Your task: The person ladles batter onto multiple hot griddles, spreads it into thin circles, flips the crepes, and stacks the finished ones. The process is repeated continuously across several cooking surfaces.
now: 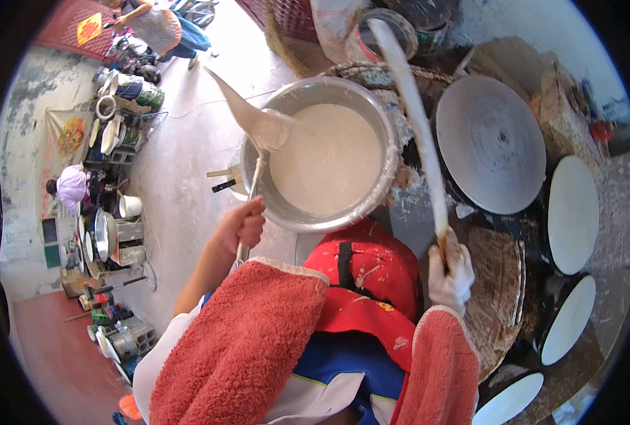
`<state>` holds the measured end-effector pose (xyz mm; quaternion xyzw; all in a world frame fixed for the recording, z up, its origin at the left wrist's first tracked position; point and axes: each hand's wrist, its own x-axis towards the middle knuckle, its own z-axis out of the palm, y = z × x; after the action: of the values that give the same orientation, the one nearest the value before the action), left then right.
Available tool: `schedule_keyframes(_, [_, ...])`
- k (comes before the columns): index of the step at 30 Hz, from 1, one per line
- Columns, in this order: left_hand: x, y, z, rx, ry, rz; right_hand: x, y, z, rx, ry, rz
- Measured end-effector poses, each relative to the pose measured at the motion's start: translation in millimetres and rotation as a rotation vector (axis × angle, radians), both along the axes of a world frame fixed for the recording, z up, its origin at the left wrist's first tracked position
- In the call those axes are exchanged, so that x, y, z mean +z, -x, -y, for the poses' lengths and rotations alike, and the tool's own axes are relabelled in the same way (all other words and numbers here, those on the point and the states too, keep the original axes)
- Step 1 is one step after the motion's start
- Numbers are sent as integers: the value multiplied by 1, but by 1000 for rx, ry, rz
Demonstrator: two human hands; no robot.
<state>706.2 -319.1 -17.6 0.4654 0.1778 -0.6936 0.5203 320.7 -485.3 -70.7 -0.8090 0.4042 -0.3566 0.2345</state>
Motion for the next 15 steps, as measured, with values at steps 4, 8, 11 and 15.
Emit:
schedule_keyframes(4, [-27,19,25,360,284,-843,-5,-9,-15,-15,-272,68])
schedule_keyframes(8, [-29,54,48,266,284,-906,-18,23,-32,-222,-480,144])
schedule_keyframes(11, [-4,73,78,72,301,-815,-31,60,-37,-421,-565,231])
schedule_keyframes(15, [45,105,139,-149,372,-639,-45,107,-37,-612,-575,357])
